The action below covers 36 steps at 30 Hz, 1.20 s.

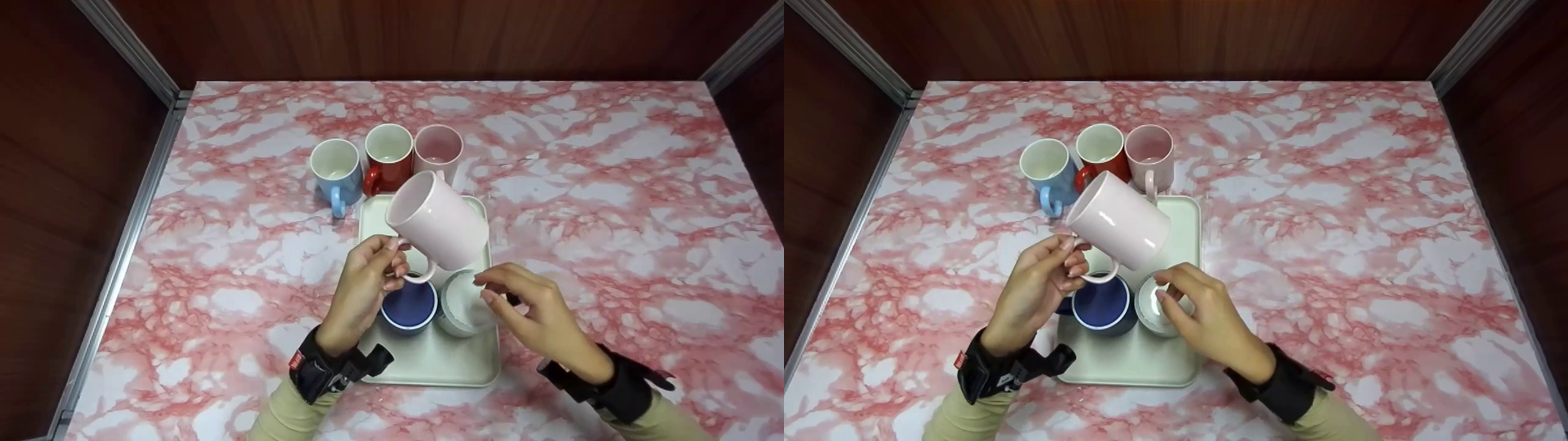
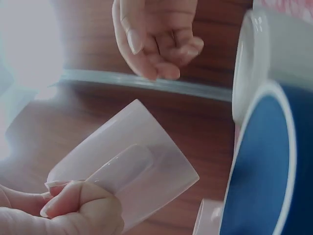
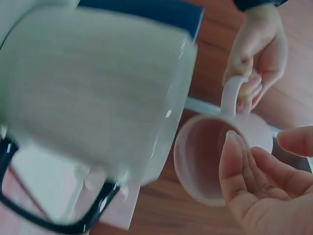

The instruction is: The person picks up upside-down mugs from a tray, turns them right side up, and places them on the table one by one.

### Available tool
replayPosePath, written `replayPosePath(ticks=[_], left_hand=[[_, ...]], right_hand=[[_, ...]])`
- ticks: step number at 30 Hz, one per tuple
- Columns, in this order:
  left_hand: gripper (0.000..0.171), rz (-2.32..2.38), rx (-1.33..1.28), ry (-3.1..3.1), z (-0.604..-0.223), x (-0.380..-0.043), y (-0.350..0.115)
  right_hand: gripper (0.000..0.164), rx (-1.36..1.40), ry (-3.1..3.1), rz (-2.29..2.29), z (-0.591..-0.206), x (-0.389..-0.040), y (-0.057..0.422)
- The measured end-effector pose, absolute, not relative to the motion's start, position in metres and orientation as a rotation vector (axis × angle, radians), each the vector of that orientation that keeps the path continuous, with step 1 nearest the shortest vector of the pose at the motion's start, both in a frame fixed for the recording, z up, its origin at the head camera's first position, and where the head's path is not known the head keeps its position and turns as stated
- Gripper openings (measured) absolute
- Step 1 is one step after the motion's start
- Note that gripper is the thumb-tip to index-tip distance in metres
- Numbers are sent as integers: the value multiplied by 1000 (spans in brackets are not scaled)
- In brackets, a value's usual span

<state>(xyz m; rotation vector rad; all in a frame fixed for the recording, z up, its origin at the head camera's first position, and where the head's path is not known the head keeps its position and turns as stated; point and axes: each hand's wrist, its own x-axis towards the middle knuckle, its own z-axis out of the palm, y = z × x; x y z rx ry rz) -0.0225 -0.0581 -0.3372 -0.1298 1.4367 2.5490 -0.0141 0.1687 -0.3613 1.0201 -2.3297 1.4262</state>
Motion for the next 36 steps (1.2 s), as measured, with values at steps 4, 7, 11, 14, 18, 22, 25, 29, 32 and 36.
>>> replayPosePath(ticks=[4,7,11,14,18,22,25,29,32,36], left_hand=[[16,2557,-136,1351,-336,-19,-51],[17,2556,-140,1299,-336,-17,-45],[17,2555,-136,1228,-334,-13,-38],[17,2553,-125,1177,-334,-10,-33],[18,2558,-111,1132,-335,-7,-29],[20,2570,-116,1111,-335,-4,-25],[21,2578,-121,1100,-336,-3,-21],[20,2575,-110,1091,-338,-3,-18],[18,2571,-96,1099,-341,-3,-16],[17,2553,-82,1127,-344,-4,-15]], right_hand=[[30,1102,-2321,1482,-362,-10,164],[29,1138,-2330,1536,-363,-7,161],[29,1103,-2365,1744,-364,-2,156],[27,989,-2367,2024,-366,3,152],[26,758,-2312,2346,-366,8,148],[29,621,-2225,2478,-366,12,144],[29,546,-2177,2481,-367,14,142],[27,451,-2151,2416,-369,16,139],[26,376,-2145,2388,-370,17,139],[26,360,-2074,2411,-372,17,140]])
